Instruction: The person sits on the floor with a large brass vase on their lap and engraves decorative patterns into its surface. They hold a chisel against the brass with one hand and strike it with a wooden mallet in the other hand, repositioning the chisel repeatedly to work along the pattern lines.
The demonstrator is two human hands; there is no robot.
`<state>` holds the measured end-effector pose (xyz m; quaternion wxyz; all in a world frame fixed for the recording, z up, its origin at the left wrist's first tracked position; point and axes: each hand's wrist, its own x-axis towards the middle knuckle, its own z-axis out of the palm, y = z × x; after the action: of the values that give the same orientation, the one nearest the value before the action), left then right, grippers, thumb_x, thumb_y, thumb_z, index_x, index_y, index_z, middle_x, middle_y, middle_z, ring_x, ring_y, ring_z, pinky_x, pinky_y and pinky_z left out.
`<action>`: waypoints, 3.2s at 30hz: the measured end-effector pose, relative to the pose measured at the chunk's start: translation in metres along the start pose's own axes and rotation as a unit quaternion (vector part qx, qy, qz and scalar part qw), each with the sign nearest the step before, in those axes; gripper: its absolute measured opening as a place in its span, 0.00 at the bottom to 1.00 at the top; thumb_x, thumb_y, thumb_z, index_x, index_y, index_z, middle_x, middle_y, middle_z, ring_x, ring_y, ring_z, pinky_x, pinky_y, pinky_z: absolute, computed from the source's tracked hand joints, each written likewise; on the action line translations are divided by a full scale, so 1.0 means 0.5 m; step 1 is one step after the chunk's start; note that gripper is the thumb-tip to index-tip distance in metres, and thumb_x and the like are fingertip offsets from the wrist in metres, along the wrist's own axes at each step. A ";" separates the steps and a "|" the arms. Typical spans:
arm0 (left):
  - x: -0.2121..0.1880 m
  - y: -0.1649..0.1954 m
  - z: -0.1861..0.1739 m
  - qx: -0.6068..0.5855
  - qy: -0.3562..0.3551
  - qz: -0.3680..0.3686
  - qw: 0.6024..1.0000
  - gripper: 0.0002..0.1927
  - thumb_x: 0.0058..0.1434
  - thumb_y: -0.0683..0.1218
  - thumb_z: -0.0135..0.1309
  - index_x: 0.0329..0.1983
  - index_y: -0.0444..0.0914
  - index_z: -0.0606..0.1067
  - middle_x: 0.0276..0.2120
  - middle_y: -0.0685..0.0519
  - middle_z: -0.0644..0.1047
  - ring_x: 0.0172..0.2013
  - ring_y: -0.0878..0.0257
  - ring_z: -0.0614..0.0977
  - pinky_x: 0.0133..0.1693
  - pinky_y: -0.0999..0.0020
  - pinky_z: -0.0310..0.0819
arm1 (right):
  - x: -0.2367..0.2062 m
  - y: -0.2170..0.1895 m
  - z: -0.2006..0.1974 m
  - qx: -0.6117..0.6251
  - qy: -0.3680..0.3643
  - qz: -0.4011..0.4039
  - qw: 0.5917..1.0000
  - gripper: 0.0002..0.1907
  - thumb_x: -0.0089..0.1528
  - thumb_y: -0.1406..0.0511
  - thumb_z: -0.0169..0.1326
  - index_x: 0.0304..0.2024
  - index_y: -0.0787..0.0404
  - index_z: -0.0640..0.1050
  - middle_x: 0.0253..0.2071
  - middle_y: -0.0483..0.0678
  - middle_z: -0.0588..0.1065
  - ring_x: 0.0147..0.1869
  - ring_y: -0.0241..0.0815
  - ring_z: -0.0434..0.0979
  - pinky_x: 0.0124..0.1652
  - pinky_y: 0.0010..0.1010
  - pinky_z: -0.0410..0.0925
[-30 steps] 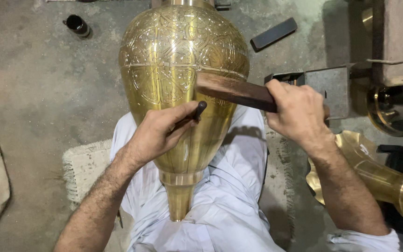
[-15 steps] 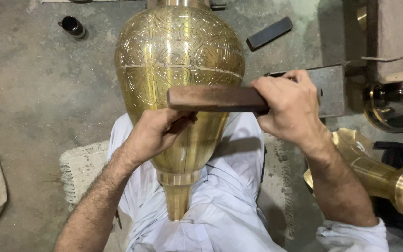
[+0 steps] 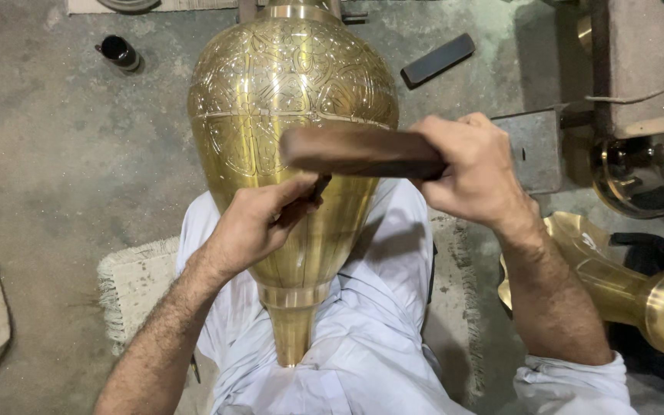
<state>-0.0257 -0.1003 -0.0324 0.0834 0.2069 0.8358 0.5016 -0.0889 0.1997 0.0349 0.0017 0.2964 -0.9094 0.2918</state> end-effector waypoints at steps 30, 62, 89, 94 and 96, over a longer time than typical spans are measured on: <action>-0.028 -0.001 0.014 -0.012 0.021 0.016 1.000 0.21 0.65 0.38 0.57 0.62 0.37 0.73 0.47 0.48 0.84 0.48 0.59 0.87 0.51 0.66 0.83 | -0.073 -0.007 -0.035 -0.122 0.021 -0.005 0.992 0.20 0.51 0.69 0.64 0.46 0.57 0.77 0.32 0.46 0.78 0.36 0.47 0.81 0.44 0.42 0.71; 0.237 0.071 0.020 0.234 -0.460 0.136 0.846 0.22 0.63 0.47 0.55 0.60 0.56 0.74 0.36 0.54 0.84 0.40 0.54 0.86 0.44 0.53 0.80 | -0.337 -0.083 0.365 0.382 0.285 0.323 0.818 0.14 0.62 0.73 0.64 0.47 0.67 0.73 0.34 0.45 0.75 0.36 0.32 0.75 0.39 0.25 0.71; 0.242 0.083 0.016 0.246 -0.487 0.107 0.831 0.24 0.63 0.55 0.54 0.64 0.62 0.74 0.38 0.56 0.84 0.40 0.57 0.85 0.44 0.54 0.80 | -0.334 -0.105 0.372 0.239 0.348 0.316 0.849 0.21 0.58 0.73 0.65 0.49 0.68 0.69 0.33 0.46 0.75 0.35 0.34 0.75 0.38 0.26 0.71; 0.244 0.086 0.012 0.263 -0.500 0.099 0.819 0.23 0.63 0.56 0.54 0.63 0.61 0.72 0.38 0.56 0.84 0.40 0.59 0.85 0.45 0.57 0.82 | -0.343 -0.096 0.378 0.280 0.362 0.304 0.835 0.17 0.64 0.72 0.64 0.49 0.66 0.70 0.33 0.47 0.74 0.36 0.35 0.75 0.40 0.28 0.70; 0.243 0.087 0.012 0.266 -0.509 0.082 0.814 0.24 0.63 0.56 0.53 0.64 0.62 0.73 0.37 0.57 0.84 0.39 0.60 0.85 0.44 0.56 0.81 | -0.345 -0.095 0.375 0.145 0.282 0.349 0.882 0.22 0.55 0.72 0.67 0.47 0.69 0.70 0.30 0.47 0.76 0.32 0.35 0.76 0.33 0.28 0.69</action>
<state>-0.1219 -0.0253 0.0112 0.3973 0.5150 0.7545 0.0878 0.1108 0.1617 -0.1256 0.1131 -0.1383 -0.8626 0.4733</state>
